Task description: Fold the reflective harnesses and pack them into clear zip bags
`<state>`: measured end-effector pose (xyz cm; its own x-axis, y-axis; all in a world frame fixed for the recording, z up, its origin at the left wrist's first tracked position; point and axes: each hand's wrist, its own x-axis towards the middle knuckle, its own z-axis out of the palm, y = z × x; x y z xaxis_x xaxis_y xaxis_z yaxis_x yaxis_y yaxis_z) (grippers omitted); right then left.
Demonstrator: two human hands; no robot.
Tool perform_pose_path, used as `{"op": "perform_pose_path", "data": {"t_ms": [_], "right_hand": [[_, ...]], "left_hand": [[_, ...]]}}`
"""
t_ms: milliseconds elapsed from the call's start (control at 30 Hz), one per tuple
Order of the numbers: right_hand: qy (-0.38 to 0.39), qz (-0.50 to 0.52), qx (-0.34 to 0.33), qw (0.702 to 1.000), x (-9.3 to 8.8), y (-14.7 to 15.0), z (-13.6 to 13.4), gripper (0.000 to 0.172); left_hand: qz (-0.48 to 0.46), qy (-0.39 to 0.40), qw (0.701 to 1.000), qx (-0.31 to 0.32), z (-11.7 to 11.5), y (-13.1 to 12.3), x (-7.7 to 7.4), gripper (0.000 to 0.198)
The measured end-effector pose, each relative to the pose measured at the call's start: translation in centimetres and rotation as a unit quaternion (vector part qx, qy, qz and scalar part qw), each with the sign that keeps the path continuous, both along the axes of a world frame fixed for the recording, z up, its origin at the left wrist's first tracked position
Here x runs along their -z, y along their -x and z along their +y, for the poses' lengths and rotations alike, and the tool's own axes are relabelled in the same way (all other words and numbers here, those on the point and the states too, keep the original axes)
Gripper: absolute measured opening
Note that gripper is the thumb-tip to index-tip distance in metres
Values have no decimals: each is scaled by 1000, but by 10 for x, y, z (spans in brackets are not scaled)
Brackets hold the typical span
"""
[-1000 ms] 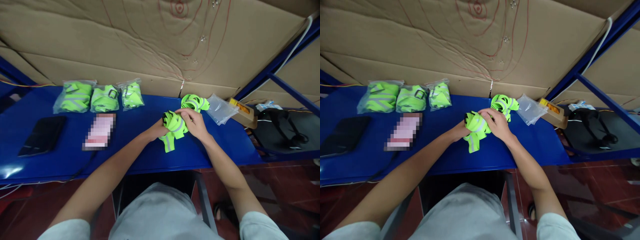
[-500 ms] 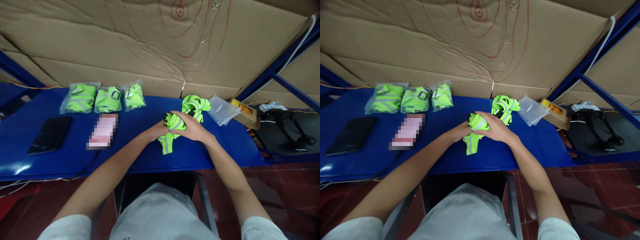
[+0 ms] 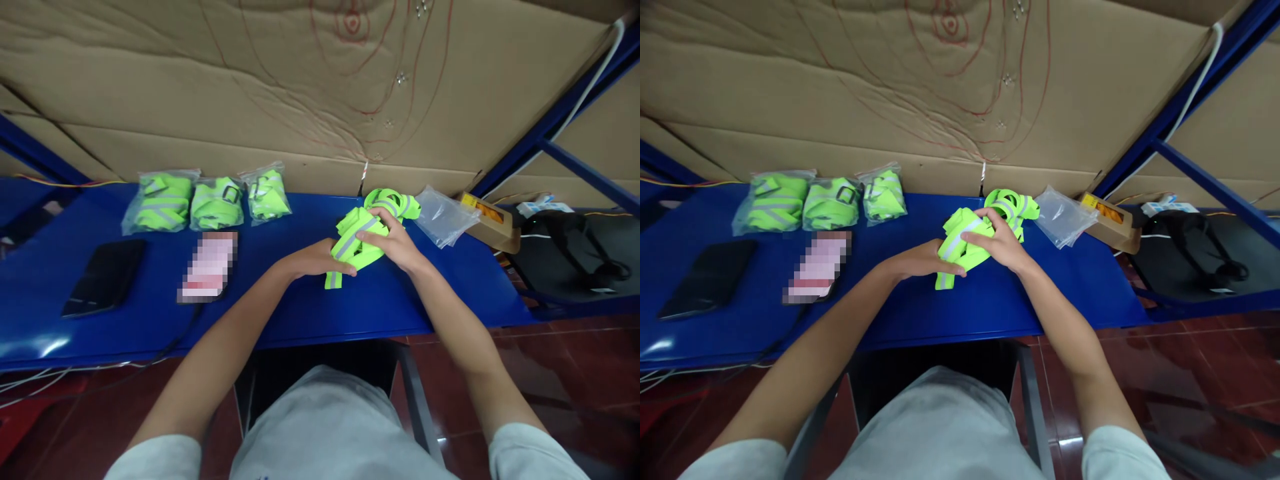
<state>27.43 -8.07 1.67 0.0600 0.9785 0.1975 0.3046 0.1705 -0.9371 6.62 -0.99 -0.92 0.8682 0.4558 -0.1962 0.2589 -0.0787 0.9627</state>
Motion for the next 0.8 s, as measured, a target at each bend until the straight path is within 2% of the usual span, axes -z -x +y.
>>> {"op": "perform_pose_path", "data": {"t_ms": [133, 300, 433, 533, 633, 733, 800], "right_hand": [[109, 107, -61, 986, 1, 1, -3, 48], [192, 182, -110, 958, 2, 1, -2, 53], [213, 163, -137, 953, 4, -4, 1, 53], [190, 150, -104, 965, 8, -3, 6, 56], [101, 121, -37, 987, 13, 0, 10, 56], [-6, 22, 30, 999, 15, 4, 11, 43], [-53, -72, 47, 995, 15, 7, 8, 45]], "left_hand": [[-48, -57, 997, -2, 1, -1, 6, 50], [-65, -206, 975, -57, -2, -6, 10, 44], [-111, -212, 967, -91, -5, -5, 5, 60], [-143, -205, 964, -89, -6, -5, 4, 80], [-189, -198, 956, -105, -3, -8, 11, 100], [-214, -153, 956, -132, 0, -14, 21, 113], [-204, -103, 959, -166, 1, -17, 25, 115]]}}
